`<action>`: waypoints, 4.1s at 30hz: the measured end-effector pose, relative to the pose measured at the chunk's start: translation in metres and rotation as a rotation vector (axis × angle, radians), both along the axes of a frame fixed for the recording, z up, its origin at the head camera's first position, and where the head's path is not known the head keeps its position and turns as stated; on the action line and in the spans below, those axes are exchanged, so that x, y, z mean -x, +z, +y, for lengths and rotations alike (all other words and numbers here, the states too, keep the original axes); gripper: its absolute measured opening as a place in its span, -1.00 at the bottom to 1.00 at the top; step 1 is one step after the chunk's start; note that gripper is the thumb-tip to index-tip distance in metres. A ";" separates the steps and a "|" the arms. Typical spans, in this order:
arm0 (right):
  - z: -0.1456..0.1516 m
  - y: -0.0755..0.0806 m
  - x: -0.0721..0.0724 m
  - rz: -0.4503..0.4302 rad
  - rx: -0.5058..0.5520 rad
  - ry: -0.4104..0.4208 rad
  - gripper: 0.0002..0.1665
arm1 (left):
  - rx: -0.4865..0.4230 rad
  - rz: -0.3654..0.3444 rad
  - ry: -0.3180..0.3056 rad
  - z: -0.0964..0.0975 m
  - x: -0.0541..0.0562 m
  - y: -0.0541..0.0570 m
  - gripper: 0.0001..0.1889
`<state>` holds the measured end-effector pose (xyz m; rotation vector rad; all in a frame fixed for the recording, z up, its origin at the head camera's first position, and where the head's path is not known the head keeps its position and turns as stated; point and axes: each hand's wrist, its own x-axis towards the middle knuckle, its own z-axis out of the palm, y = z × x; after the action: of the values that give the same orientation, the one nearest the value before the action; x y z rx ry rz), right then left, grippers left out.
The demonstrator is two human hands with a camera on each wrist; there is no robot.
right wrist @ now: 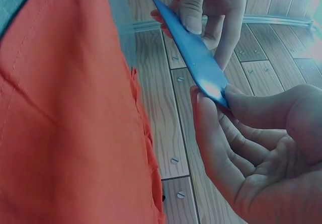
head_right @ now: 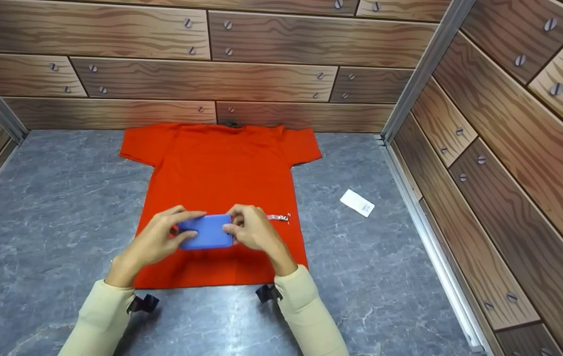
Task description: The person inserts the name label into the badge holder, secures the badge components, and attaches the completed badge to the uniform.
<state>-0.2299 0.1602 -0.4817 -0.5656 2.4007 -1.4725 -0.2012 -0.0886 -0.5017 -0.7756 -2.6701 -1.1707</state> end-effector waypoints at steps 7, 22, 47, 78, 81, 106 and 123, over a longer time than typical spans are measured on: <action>0.001 -0.001 0.001 -0.024 -0.006 -0.021 -0.86 | -0.049 -0.032 -0.001 0.000 0.002 -0.001 -0.56; -0.005 -0.005 0.002 0.008 -0.056 -0.048 -0.78 | -0.072 0.046 -0.005 0.004 0.003 -0.006 -0.58; -0.005 -0.008 0.001 0.069 -0.101 -0.044 -0.89 | -0.086 0.031 -0.001 0.006 0.001 -0.006 -0.65; 0.003 -0.002 0.003 0.113 -0.132 -0.036 -0.85 | -0.071 0.011 -0.027 0.005 0.001 -0.003 -0.49; 0.004 -0.003 0.004 0.083 -0.100 -0.037 -0.83 | -0.064 0.011 -0.015 0.004 0.001 -0.003 -0.46; 0.000 -0.006 0.003 0.074 0.001 -0.081 -0.86 | -0.058 0.018 0.008 0.004 0.001 -0.004 -0.48; 0.004 -0.003 0.005 0.067 -0.027 -0.061 -0.82 | -0.066 0.035 -0.005 0.001 0.003 -0.004 -0.47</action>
<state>-0.2348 0.1643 -0.4842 -0.5485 2.5067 -1.4649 -0.2040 -0.0873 -0.5060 -0.7854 -2.5891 -1.2284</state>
